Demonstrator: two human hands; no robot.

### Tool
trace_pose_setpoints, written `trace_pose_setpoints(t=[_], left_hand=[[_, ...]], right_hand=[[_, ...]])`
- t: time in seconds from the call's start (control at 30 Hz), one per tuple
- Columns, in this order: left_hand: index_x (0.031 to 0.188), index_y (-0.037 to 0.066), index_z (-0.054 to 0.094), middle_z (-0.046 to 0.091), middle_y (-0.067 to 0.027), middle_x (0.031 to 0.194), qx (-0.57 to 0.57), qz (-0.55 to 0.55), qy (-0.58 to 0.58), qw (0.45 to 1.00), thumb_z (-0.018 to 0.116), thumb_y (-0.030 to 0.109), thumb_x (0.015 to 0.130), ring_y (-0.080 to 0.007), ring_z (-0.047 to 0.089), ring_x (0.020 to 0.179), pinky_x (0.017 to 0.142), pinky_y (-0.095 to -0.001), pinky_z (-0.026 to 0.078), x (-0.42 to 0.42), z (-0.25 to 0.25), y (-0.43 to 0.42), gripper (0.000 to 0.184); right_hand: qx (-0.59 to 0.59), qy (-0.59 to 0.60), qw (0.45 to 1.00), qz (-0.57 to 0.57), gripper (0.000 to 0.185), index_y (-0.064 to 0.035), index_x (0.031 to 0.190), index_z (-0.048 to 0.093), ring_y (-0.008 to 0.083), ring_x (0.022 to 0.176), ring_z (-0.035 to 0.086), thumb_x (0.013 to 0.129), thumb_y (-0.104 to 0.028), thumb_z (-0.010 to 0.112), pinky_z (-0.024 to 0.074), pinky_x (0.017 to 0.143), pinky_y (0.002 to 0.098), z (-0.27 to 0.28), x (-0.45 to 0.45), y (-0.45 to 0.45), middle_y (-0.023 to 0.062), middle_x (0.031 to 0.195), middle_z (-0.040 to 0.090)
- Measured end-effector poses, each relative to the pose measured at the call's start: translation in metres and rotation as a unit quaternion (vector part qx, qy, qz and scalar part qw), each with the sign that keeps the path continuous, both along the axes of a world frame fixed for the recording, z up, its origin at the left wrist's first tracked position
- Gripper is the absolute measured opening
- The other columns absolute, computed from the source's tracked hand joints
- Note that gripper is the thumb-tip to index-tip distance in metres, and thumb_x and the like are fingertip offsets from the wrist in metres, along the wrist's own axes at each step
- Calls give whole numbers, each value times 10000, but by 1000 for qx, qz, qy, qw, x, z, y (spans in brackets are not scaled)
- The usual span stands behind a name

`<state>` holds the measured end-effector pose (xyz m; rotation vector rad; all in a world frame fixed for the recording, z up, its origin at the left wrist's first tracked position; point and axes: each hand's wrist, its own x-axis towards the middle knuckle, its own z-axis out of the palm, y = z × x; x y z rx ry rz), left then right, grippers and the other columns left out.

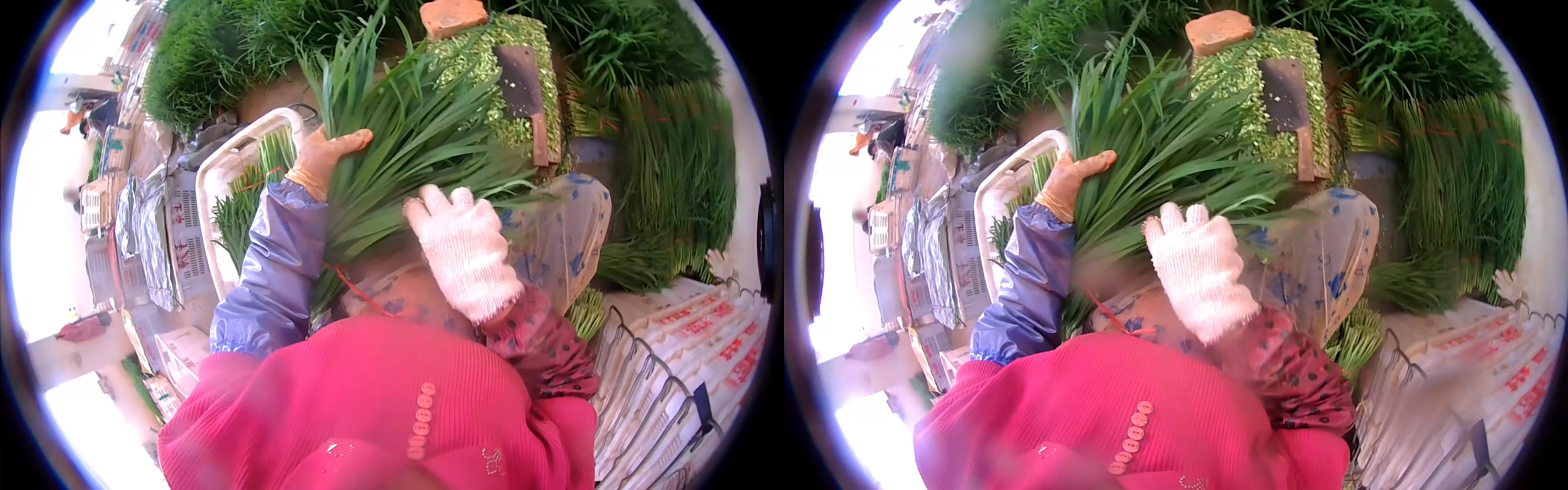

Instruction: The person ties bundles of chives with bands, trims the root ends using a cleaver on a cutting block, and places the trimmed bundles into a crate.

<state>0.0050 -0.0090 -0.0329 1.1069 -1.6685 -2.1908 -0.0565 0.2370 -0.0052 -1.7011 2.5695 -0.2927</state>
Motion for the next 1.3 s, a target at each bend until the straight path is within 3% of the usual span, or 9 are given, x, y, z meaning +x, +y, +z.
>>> trace_pose_setpoints(t=[0.07,0.17,0.4,0.53,0.6,0.7,0.73,0.87,1.3], left_hand=[[1159,-10,623,714,-123,1003,-3,0,1,1000,738,19,840,-212,709,862,761,-350,610,-2,3,3,341],[1157,-13,620,714,-124,1005,18,-14,10,1000,747,6,829,-213,708,864,778,-333,604,-3,4,7,352],[1156,14,615,703,-85,969,-59,31,26,997,741,20,838,-166,681,836,764,-306,574,4,1,7,342],[1155,16,615,701,-86,987,-19,22,36,999,723,27,857,-171,686,834,755,-308,584,7,0,2,317],[1153,20,613,697,-80,978,-14,21,26,999,728,31,855,-172,688,830,734,-309,591,6,1,4,319],[1136,-11,622,707,-93,979,-4,36,48,998,766,24,818,-171,684,854,798,-307,574,5,6,11,350],[1141,-11,620,707,-91,979,-15,22,38,999,766,33,820,-168,683,853,793,-305,570,5,7,11,355],[1154,-11,616,707,-88,988,-26,-7,26,999,758,49,831,-160,677,854,796,-299,559,5,9,14,358],[1176,-10,620,708,-82,1008,-22,-13,13,1000,757,44,838,-156,670,872,815,-291,546,4,8,17,369]], right_hand=[[9,15,1000,2,345,-169,1108,644,209,949,568,763,-167,658,495,735,355,17,-1,0,4,1072,596],[-227,66,967,95,288,-153,1071,672,192,1071,558,783,-160,654,477,841,354,20,-5,-11,-14,1198,601],[-159,-10,985,72,485,-131,1316,550,327,1262,458,832,-126,576,413,883,461,-38,3,-21,67,1359,496],[-178,-126,971,99,536,-114,1236,603,289,1253,472,722,-173,745,439,917,412,-14,-6,-10,65,1365,504],[-237,-154,957,60,499,-58,1234,595,256,1159,567,762,-74,756,491,876,378,-12,-12,-11,98,1289,562],[-383,-382,824,-167,247,-11,1152,595,353,793,691,909,-51,608,570,745,408,-31,-29,-24,187,974,680],[-361,-435,802,-193,233,-38,1145,599,369,771,680,917,-89,606,557,708,430,-27,-40,-26,178,899,688],[-213,-281,911,-214,238,-92,1139,613,410,843,653,934,-211,595,508,716,489,-22,-74,-27,218,877,674],[-101,-328,920,-188,305,-61,1067,629,422,924,638,874,-297,632,491,788,497,-15,-80,-28,220,942,681]])
